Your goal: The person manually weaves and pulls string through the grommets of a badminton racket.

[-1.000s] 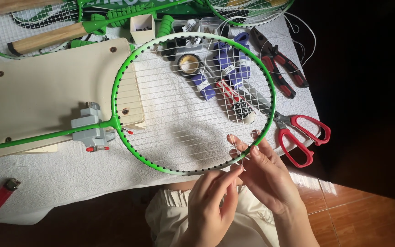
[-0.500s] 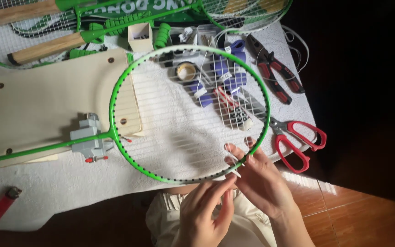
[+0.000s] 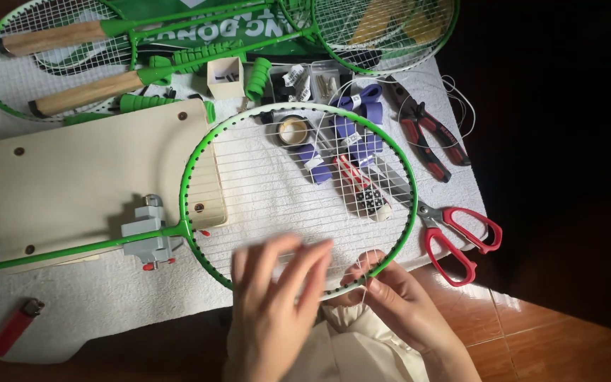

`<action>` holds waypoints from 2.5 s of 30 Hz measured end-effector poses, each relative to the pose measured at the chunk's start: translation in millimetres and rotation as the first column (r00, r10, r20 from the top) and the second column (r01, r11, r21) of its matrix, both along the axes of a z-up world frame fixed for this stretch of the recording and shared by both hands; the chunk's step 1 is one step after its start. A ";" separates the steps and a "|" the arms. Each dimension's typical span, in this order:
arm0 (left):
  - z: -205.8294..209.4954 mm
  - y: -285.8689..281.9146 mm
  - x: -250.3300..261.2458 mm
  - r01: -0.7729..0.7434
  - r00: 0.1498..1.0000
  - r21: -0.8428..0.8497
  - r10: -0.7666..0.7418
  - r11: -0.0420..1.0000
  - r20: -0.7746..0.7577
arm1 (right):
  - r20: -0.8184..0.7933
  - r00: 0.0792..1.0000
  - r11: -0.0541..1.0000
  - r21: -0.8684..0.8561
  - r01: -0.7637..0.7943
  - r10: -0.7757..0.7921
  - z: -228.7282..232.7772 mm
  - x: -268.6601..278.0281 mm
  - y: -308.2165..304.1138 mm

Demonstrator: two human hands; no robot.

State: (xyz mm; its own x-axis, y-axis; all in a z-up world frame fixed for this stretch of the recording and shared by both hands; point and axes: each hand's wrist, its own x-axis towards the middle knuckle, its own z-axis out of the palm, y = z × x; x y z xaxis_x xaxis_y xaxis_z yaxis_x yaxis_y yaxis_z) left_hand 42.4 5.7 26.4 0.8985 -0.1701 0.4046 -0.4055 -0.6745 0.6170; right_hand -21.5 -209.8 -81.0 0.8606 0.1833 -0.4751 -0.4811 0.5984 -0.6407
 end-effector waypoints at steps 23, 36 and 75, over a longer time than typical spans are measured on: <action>29.9 34.7 90.4 0.293 0.859 0.538 -0.465 0.791 0.215 | 0.105 0.991 0.953 -0.299 -0.051 0.086 27.6 -10.4 6.3; 22.5 33.8 101.8 0.266 0.801 0.598 -0.519 0.756 0.298 | 0.112 0.994 0.912 -0.406 0.053 -0.008 37.6 -14.2 16.5; 8.3 28.1 105.6 0.231 0.785 0.563 -0.494 0.793 0.374 | 0.145 0.984 0.787 -0.617 0.012 0.098 45.7 -11.6 18.3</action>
